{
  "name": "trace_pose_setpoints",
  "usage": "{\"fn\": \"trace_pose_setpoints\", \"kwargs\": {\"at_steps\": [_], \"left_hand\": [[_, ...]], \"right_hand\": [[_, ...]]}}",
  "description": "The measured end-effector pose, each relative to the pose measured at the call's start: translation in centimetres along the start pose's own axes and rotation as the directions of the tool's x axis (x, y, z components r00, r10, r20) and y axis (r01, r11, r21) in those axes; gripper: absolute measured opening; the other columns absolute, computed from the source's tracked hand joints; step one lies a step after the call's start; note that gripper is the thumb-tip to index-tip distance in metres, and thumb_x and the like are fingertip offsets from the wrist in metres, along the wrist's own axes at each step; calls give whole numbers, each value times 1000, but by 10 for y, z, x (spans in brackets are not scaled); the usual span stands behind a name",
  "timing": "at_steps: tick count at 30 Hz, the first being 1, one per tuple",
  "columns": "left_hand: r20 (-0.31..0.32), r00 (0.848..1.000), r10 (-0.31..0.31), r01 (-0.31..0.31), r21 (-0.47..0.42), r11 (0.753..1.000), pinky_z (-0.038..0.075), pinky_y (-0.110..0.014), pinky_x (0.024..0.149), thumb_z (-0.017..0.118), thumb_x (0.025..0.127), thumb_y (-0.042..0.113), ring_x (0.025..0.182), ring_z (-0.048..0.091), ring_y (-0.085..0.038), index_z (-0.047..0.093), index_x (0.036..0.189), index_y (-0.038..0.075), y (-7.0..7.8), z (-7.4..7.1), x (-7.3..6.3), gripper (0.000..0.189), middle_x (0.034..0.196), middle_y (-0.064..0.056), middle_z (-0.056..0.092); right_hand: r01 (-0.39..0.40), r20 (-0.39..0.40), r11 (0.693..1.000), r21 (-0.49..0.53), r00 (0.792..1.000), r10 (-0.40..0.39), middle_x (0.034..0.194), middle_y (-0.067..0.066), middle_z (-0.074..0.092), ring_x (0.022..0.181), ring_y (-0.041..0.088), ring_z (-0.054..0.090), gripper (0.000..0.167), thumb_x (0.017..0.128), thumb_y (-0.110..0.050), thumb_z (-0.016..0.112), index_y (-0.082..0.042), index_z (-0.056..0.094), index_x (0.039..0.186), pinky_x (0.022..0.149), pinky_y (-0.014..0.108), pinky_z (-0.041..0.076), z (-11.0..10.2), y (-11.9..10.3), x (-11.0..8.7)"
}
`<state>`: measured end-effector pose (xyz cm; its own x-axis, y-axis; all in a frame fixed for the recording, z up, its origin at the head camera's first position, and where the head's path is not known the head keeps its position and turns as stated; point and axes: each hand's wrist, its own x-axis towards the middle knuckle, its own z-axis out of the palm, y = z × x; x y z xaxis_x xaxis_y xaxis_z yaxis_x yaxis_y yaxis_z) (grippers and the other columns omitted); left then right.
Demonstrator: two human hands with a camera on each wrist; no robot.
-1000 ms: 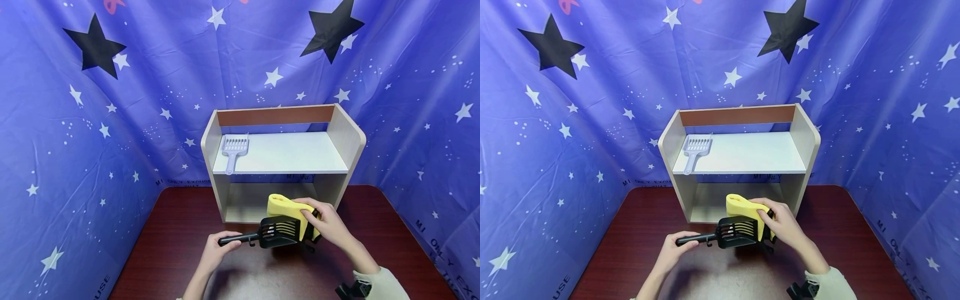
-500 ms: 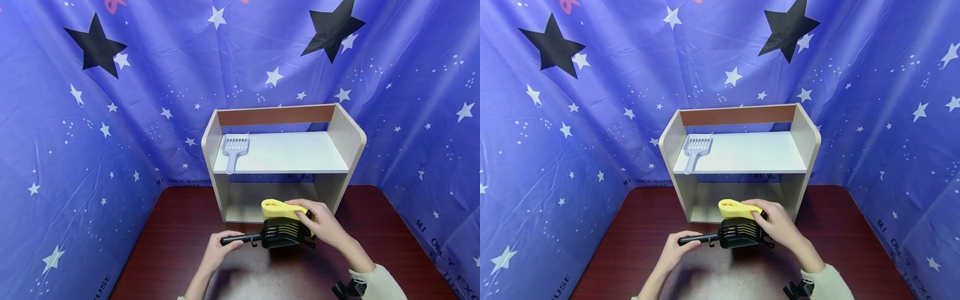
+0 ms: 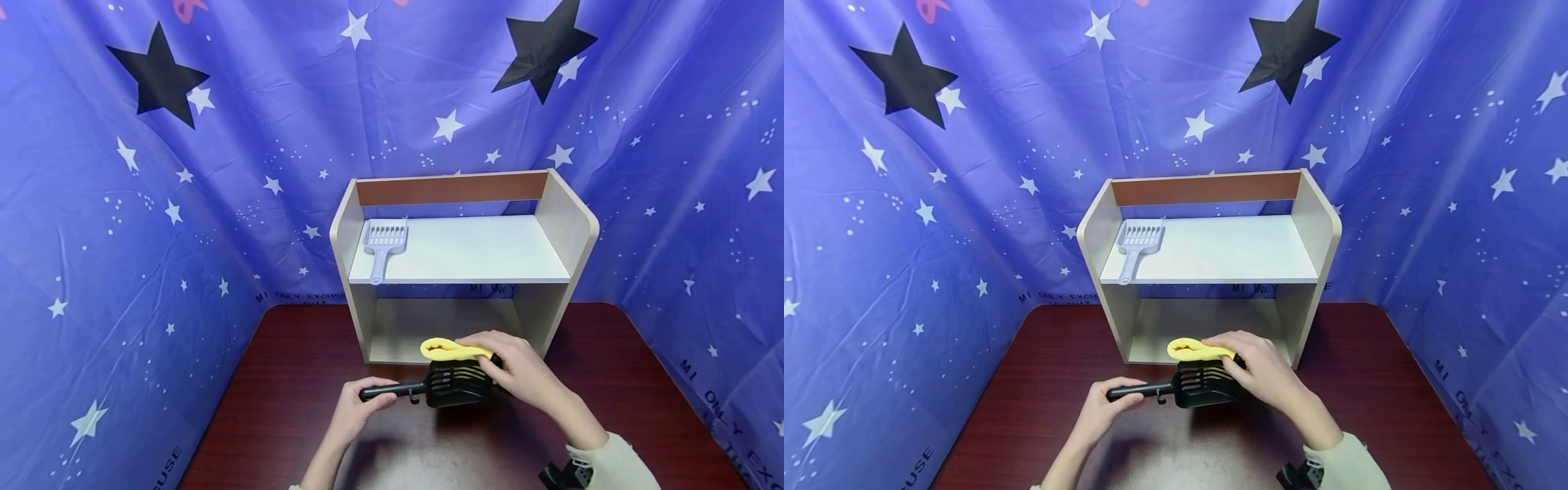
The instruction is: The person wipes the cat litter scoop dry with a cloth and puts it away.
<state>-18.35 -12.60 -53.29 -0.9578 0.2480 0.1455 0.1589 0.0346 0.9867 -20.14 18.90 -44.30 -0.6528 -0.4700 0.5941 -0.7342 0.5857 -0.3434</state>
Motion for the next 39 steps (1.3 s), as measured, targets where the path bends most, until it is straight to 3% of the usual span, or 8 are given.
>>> {"fn": "trace_pose_setpoints", "kwargs": {"at_steps": [7,13,21,30,39], "left_hand": [[-4,1000,2,-3,-22,1000,61,-22,74,75,86,6,81,70,-2,70,108,-8,0,1,0,27,97,-30,72],[-26,1000,3,-4,-31,1000,61,-23,74,76,86,7,81,70,-3,71,107,-8,2,2,-1,27,97,-28,73],[-48,999,9,-11,-26,1000,61,-22,74,76,85,7,80,69,-2,72,106,-6,3,1,-1,25,96,-25,74],[-65,995,71,-70,8,997,58,-19,69,76,85,5,77,66,-1,73,104,-4,4,-4,-1,21,94,-23,74],[-95,994,59,-60,-6,998,59,-21,70,76,85,4,78,68,-1,73,104,-6,7,-8,-2,22,97,-25,74]], "right_hand": [[85,49,995,-49,995,-83,116,-9,72,104,12,67,45,81,1,69,-23,71,118,82,37,56,1,0,-1],[132,105,984,-120,987,-120,121,-6,71,109,14,65,44,79,-1,70,-25,73,115,81,36,57,1,1,-1],[169,105,977,-130,982,-156,121,-3,71,107,16,66,50,77,8,69,-23,73,115,80,37,58,-1,5,-5],[158,33,981,-114,987,-155,123,-3,70,109,17,66,62,72,18,69,-23,72,119,89,13,47,-6,10,-15],[129,3,984,-125,992,-130,122,-1,70,109,17,65,61,74,15,68,-22,71,121,87,9,44,-10,19,-26]]}}
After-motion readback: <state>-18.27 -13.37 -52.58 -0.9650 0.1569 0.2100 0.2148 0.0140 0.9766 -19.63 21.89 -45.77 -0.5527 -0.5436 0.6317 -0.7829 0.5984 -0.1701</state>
